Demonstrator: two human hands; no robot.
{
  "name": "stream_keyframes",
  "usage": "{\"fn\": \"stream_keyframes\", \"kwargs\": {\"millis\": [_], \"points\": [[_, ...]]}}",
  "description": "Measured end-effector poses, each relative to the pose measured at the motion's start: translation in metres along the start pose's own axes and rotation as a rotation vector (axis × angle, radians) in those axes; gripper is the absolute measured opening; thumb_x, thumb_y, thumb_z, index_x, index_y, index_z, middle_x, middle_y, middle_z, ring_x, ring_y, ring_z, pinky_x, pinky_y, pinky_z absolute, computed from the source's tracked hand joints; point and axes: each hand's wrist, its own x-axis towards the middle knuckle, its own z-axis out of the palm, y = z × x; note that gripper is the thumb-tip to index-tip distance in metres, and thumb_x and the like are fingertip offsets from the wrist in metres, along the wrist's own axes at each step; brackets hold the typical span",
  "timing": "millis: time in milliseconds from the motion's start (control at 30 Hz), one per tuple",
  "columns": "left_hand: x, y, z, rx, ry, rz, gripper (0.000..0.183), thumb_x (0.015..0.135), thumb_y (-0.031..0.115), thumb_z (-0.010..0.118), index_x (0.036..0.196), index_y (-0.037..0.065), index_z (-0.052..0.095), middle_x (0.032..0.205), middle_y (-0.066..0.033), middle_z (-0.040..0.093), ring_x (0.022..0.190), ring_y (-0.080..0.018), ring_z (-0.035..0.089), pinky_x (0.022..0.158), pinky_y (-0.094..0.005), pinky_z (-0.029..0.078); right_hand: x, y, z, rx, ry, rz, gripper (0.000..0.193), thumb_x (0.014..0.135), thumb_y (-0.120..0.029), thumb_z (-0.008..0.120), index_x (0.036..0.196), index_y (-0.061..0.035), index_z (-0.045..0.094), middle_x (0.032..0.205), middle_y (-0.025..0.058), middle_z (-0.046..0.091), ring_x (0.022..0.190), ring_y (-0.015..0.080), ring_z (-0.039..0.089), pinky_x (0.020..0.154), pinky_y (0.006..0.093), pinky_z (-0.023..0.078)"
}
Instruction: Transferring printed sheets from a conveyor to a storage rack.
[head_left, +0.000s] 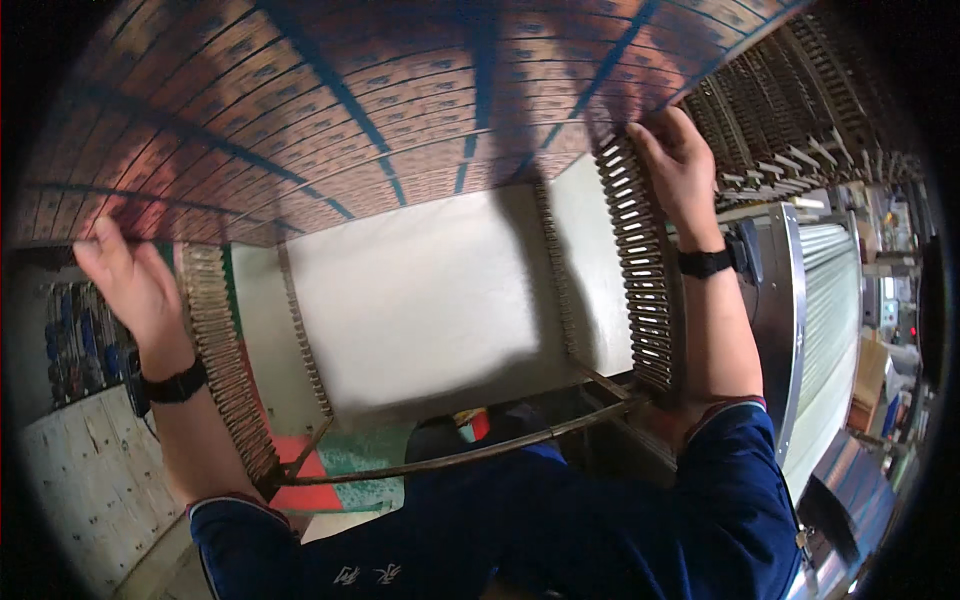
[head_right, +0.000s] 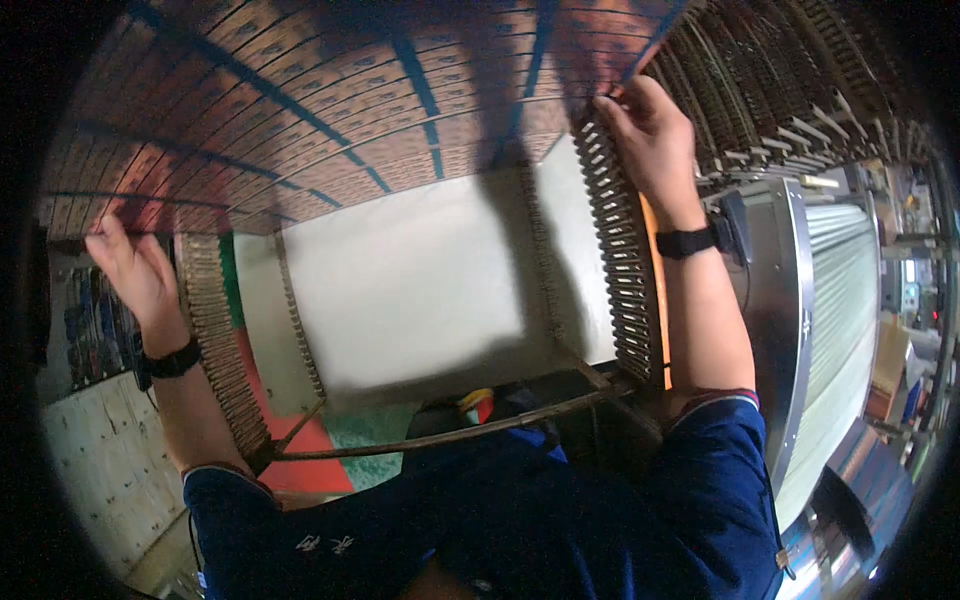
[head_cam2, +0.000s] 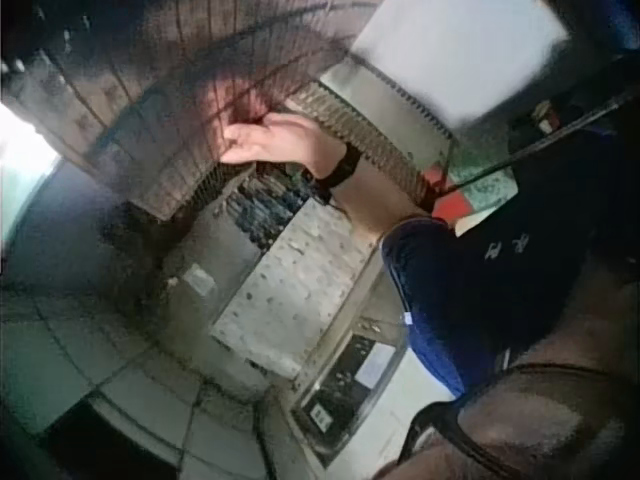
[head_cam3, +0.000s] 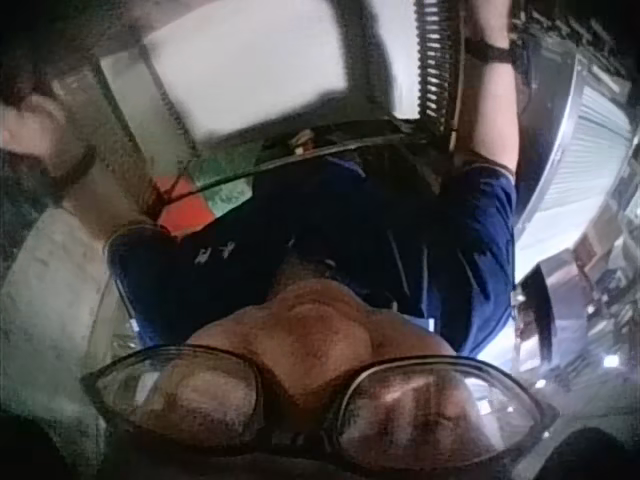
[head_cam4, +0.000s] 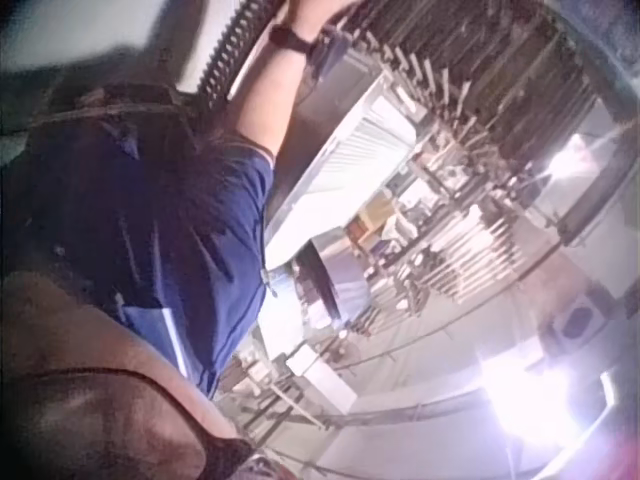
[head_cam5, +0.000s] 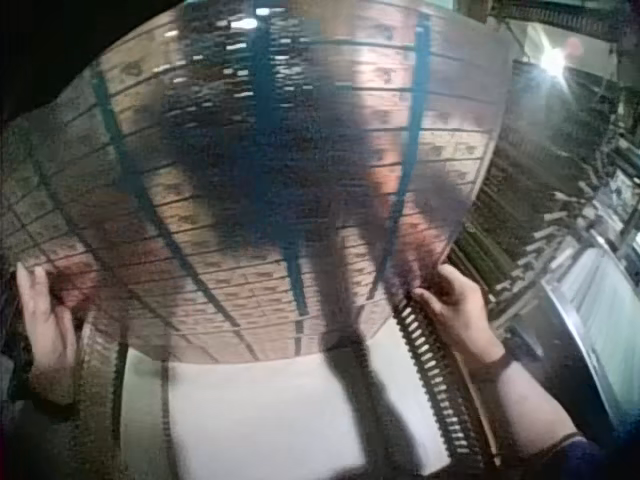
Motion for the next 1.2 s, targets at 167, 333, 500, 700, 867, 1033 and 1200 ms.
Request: {"fn": "stream_keyframes", "kwargs": {"millis": [167, 333, 500, 700, 867, 1033, 1200], "points": [[0.0, 0.002, 0.003, -0.095, 0.02, 0.043, 0.014, 0.101, 0.02, 0.049, 0.108, 0.008, 0.047, 0.11, -0.0065, 0.057, 0.1, -0.0152, 0.056, 0.083, -0.0304, 0.05, 0.0, 0.014, 0.001, 0.036, 0.038, 0.024, 0.02, 0.088, -0.009, 0.071, 0.101, 0.0017, 0.062, 0.086, 0.0003, 0.064, 0.078, 0.0053, 0.056, 0.071, 0.0194, 0.046], [-0.001, 0.003, 0.003, -0.159, -0.018, 0.067, 0.012, 0.1, 0.016, 0.052, 0.105, 0.007, 0.048, 0.11, -0.0078, 0.058, 0.099, -0.0158, 0.057, 0.084, -0.0315, 0.049, -0.006, 0.041, -0.023, 0.137, 0.049, 0.054, 0.029, 0.09, -0.002, 0.066, 0.117, 0.0053, 0.057, 0.105, 0.0053, 0.064, 0.096, 0.0102, 0.058, 0.086, 0.0242, 0.046], [-0.007, 0.014, 0.006, -0.27, -0.037, 0.157, 0.01, 0.098, 0.012, 0.054, 0.101, 0.005, 0.048, 0.107, -0.0065, 0.057, 0.098, -0.0126, 0.053, 0.087, -0.0287, 0.045, -0.009, 0.004, -0.007, 0.229, -0.068, 0.067, 0.018, 0.094, -0.002, 0.059, 0.111, 0.0026, 0.057, 0.098, 0.001, 0.061, 0.088, 0.0067, 0.055, 0.079, 0.0196, 0.043], [0.0, -0.002, 0.004, -0.206, -0.103, 0.013, 0.02, 0.099, 0.013, 0.052, 0.115, 0.002, 0.052, 0.111, -0.0125, 0.061, 0.103, -0.0231, 0.06, 0.089, -0.0393, 0.053, -0.006, 0.03, -0.005, -0.258, -0.031, -0.048, 0.026, 0.084, -0.014, 0.074, 0.099, 0.0002, 0.059, 0.084, 0.0025, 0.056, 0.079, 0.0109, 0.051, 0.07, 0.024, 0.045], [0.004, 0.01, -0.01, -0.102, -0.054, 0.026, 0.029, 0.102, 0.018, 0.045, 0.124, -0.001, 0.045, 0.13, -0.0163, 0.053, 0.119, -0.0245, 0.053, 0.101, -0.038, 0.045, -0.001, 0.02, 0.001, 0.223, -0.112, 0.08, 0.02, 0.089, -0.011, 0.067, 0.103, -0.0009, 0.058, 0.086, 0.0006, 0.061, 0.08, 0.0077, 0.057, 0.073, 0.023, 0.047], [-0.001, 0.011, 0.007, 0.102, 0.014, 0.041, 0.036, 0.103, 0.022, 0.044, 0.13, -0.002, 0.041, 0.138, -0.0181, 0.049, 0.128, -0.0263, 0.047, 0.108, -0.0355, 0.036, -0.001, 0.016, -0.009, 0.461, 0.002, 0.073, 0.018, 0.093, -0.01, 0.061, 0.108, -0.0006, 0.058, 0.096, 0.0012, 0.062, 0.088, 0.0085, 0.056, 0.08, 0.0237, 0.045], [-0.008, 0.015, -0.02, 0.378, -0.119, -0.148, 0.058, 0.101, 0.044, 0.044, 0.142, 0.003, 0.038, 0.145, -0.0158, 0.042, 0.137, -0.0257, 0.035, 0.112, -0.0363, 0.025, -0.003, 0.043, -0.049, 0.458, -0.03, 0.375, 0.017, 0.096, -0.017, 0.057, 0.109, -0.0052, 0.06, 0.096, -0.0005, 0.062, 0.088, 0.0076, 0.056, 0.078, 0.0231, 0.045]]}}
